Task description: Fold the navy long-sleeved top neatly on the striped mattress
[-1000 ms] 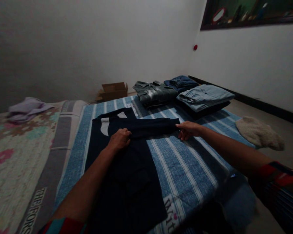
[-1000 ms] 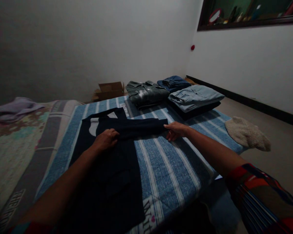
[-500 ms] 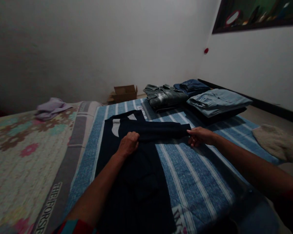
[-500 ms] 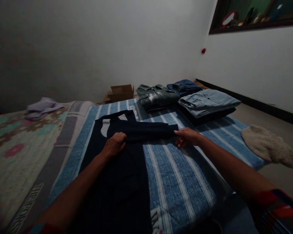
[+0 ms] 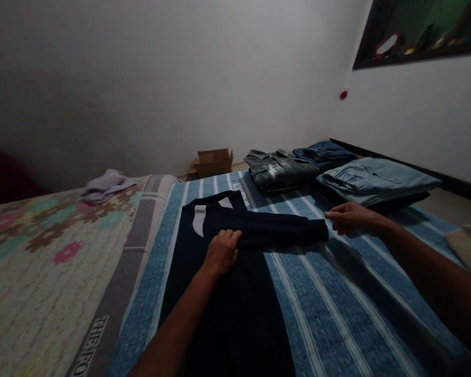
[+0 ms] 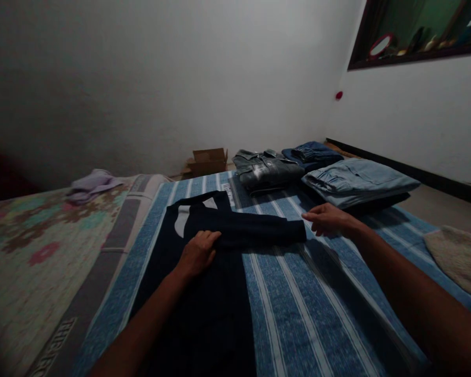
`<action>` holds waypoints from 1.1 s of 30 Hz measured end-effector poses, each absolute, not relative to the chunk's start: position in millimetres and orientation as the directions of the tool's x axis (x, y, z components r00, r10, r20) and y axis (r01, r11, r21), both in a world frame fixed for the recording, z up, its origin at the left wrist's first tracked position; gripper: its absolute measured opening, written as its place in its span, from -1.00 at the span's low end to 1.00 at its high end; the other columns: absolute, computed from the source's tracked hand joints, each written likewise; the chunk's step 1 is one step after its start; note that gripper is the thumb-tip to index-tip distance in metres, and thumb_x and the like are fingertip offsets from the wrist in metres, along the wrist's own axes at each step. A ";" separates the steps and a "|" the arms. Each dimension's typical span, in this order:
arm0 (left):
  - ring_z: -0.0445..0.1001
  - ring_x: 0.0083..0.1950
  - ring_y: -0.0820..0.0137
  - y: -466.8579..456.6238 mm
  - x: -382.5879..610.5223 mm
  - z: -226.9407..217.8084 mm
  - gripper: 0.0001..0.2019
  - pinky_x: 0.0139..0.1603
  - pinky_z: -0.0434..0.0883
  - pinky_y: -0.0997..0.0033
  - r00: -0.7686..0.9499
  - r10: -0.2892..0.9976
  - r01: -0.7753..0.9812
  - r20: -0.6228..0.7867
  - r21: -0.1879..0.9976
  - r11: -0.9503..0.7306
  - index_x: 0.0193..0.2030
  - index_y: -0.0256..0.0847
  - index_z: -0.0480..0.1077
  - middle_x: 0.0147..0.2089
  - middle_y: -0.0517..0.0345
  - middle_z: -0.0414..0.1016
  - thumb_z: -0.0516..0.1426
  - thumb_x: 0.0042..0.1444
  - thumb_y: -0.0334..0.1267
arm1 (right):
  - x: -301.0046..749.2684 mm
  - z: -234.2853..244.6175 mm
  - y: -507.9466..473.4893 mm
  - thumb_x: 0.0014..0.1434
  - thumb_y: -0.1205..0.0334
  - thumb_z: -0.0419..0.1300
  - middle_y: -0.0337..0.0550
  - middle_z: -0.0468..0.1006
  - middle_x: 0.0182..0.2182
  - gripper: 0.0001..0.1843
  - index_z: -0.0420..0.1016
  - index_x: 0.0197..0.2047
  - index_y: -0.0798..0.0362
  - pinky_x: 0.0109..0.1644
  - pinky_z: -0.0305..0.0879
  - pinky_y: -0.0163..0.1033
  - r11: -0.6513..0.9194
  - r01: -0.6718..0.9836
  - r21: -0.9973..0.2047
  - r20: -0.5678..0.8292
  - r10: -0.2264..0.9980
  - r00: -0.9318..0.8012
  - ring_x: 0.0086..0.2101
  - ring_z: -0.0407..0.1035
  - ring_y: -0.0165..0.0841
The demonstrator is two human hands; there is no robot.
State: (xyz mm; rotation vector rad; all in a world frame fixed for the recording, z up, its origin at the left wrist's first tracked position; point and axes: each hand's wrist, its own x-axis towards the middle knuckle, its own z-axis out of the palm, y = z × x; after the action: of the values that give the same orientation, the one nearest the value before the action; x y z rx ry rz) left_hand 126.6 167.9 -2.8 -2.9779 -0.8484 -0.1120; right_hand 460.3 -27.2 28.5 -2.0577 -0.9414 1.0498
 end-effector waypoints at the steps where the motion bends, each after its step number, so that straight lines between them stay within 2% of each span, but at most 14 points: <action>1: 0.29 -0.06 0.25 167.3 126.9 -3.1 -0.59 -0.06 0.28 0.26 0.854 0.513 0.516 0.084 -0.017 -0.856 0.02 -0.16 0.25 -0.07 0.03 0.36 0.06 -0.01 -0.49 | 461.6 29.6 -19.3 -0.04 -0.23 0.21 -0.01 0.52 -0.47 -0.47 0.47 -0.33 0.13 -0.55 0.25 -0.34 -0.542 0.312 -0.780 -0.361 0.797 0.484 -0.50 0.41 -0.34; 3: 0.29 -0.08 0.25 166.1 127.8 -3.7 -0.61 -0.07 0.28 0.25 0.867 0.490 0.494 0.090 -0.024 -0.869 -0.01 -0.14 0.29 -0.08 0.03 0.37 0.05 -0.01 -0.50 | 459.6 28.3 -2.0 -0.04 -0.21 0.22 0.00 0.53 -0.42 -0.48 0.50 -0.31 0.13 -0.49 0.26 -0.33 -0.514 0.360 -0.778 -0.291 0.804 0.519 -0.42 0.42 -0.30; 6: 0.29 -0.10 0.26 164.9 128.6 -5.0 -0.67 -0.12 0.28 0.26 0.877 0.473 0.478 0.086 -0.046 -0.877 -0.08 -0.15 0.35 -0.11 0.03 0.38 0.02 0.01 -0.52 | 448.3 21.3 22.0 -0.05 -0.16 0.25 -0.05 0.56 -0.34 -0.51 0.55 -0.28 0.13 -0.35 0.29 -0.31 -0.420 0.454 -0.786 -0.227 0.879 0.420 -0.29 0.42 -0.25; 9: 0.30 -0.12 0.26 165.7 127.8 -7.4 -0.71 -0.16 0.28 0.29 0.875 0.478 0.482 0.077 -0.046 -0.875 -0.13 -0.17 0.38 -0.12 0.03 0.38 0.01 0.04 -0.50 | 435.0 15.4 36.8 -0.04 -0.16 0.24 -0.10 0.58 -0.29 -0.51 0.57 -0.25 0.11 -0.27 0.29 -0.31 -0.410 0.461 -0.787 -0.298 0.907 0.297 -0.28 0.42 -0.27; 13: 0.30 -0.12 0.25 166.7 127.3 -9.3 -0.77 -0.18 0.28 0.28 0.866 0.493 0.497 0.079 -0.038 -0.867 -0.15 -0.20 0.37 -0.12 0.01 0.39 0.01 0.08 -0.47 | 425.5 16.0 41.3 -0.05 -0.18 0.24 -0.13 0.58 -0.36 -0.50 0.57 -0.28 0.11 -0.34 0.27 -0.33 -0.448 0.436 -0.780 -0.402 0.894 0.199 -0.38 0.40 -0.34; 18: 0.32 -0.12 0.25 165.3 129.7 -5.2 -0.82 -0.17 0.28 0.27 0.868 0.495 0.497 0.045 -0.050 -0.866 -0.19 -0.21 0.37 -0.13 0.01 0.38 0.02 0.08 -0.44 | 423.6 16.3 43.8 -0.09 -0.04 0.28 -0.24 0.45 -0.58 -0.65 0.49 -0.48 0.13 -0.51 0.12 -0.36 -0.442 0.511 -0.738 -0.390 0.896 0.213 -0.56 0.24 -0.46; 25: 0.34 -0.14 0.25 162.0 136.4 9.1 -0.86 -0.19 0.31 0.28 0.850 0.525 0.523 -0.033 -0.062 -0.850 -0.24 -0.22 0.34 -0.16 -0.01 0.38 0.01 0.07 -0.43 | 425.3 20.2 52.3 -0.09 0.02 0.26 -0.35 0.27 -0.68 -0.69 0.37 -0.56 0.11 -0.59 -0.05 -0.37 -0.456 0.514 -0.727 -0.356 0.890 0.286 -0.64 0.09 -0.53; 31: 0.33 -0.15 0.26 125.4 175.3 18.1 -0.83 -0.18 0.31 0.28 0.938 0.346 0.344 -0.018 -0.082 -0.936 -0.21 -0.22 0.33 -0.16 0.03 0.39 0.00 0.07 -0.42 | 424.9 28.2 53.2 -0.15 0.04 0.29 -0.37 0.21 -0.73 -0.66 0.31 -0.65 0.11 -0.60 -0.12 -0.36 -0.434 0.521 -0.735 -0.321 0.899 0.297 -0.65 0.04 -0.55; 33: 0.34 -0.14 0.23 114.2 191.5 15.2 -0.81 -0.22 0.31 0.26 0.940 0.340 0.336 -0.021 -0.104 -0.936 -0.19 -0.23 0.33 -0.18 0.02 0.39 -0.03 0.09 -0.45 | 423.7 27.8 53.4 -0.15 0.05 0.29 -0.37 0.21 -0.73 -0.66 0.32 -0.65 0.11 -0.60 -0.12 -0.36 -0.430 0.514 -0.743 -0.310 0.901 0.305 -0.66 0.04 -0.55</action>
State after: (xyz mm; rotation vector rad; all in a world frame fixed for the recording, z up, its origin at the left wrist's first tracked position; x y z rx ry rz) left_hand 191.5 114.2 15.2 -2.9971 -0.5234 0.0592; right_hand 423.7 53.4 27.8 -2.0609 -1.2518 0.9840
